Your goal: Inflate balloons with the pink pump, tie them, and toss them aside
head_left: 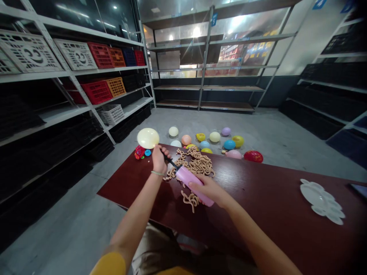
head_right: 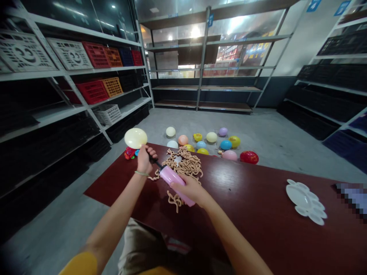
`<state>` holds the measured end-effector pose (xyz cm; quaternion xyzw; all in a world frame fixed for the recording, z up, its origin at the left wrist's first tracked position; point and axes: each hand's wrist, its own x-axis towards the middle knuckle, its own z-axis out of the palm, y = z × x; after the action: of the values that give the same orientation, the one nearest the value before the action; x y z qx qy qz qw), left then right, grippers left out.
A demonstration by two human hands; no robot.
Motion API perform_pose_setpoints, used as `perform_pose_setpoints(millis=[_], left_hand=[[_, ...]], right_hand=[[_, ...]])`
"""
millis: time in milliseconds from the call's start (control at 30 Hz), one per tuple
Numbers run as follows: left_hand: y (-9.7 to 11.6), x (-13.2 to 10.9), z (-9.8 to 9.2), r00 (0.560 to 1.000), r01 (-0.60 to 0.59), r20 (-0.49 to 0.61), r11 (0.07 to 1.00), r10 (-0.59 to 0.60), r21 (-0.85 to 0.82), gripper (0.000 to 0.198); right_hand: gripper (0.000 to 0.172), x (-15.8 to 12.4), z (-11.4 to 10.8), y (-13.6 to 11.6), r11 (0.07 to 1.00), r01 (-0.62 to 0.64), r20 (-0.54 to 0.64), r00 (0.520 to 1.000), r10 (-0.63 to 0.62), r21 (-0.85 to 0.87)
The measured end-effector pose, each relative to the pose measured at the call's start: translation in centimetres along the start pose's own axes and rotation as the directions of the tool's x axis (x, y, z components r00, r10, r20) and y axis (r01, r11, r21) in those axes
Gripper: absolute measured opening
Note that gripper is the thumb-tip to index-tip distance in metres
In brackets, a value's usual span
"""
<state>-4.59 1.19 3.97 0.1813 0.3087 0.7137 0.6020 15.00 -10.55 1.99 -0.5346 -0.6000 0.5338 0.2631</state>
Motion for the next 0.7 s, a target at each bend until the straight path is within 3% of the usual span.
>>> perform_pose_setpoints(millis=[100,200,333,500,600,700], left_hand=[[-2.2,-1.8,0.5,0.997,0.063,0.045,0.998,-0.064,0.032,0.023],[-2.5,-1.6,0.2,0.997,0.074,0.005,0.993,-0.075,0.088,0.022],[-0.2,1.4,-0.6,0.998,0.035,-0.046,0.995,-0.031,0.098,0.021],[3.0,3.9,-1.1,0.995,0.005,-0.099,0.998,0.002,0.063,0.021],[2.3,2.6,-0.4,0.997,-0.032,-0.065,0.999,0.033,0.023,0.021],[-0.2,-0.2,0.5,0.999,-0.01,0.032,1.0,0.009,0.009,0.02]], right_hand=[[0.047,0.7,0.9,0.0,1.0,0.006,-0.064,0.998,-0.005,0.012],[0.047,0.0,1.6,0.5,0.999,0.04,-0.074,0.996,-0.043,-0.031],[0.048,-2.3,0.9,1.1,0.985,0.102,-0.048,0.993,-0.11,-0.14],[0.054,-4.2,-0.6,1.7,0.97,0.076,-0.054,0.994,-0.091,-0.231],[0.053,-3.6,-0.3,1.7,0.982,0.051,-0.057,0.996,-0.063,-0.184],[0.056,-2.2,0.5,1.3,0.998,0.002,-0.051,0.999,-0.005,-0.068]])
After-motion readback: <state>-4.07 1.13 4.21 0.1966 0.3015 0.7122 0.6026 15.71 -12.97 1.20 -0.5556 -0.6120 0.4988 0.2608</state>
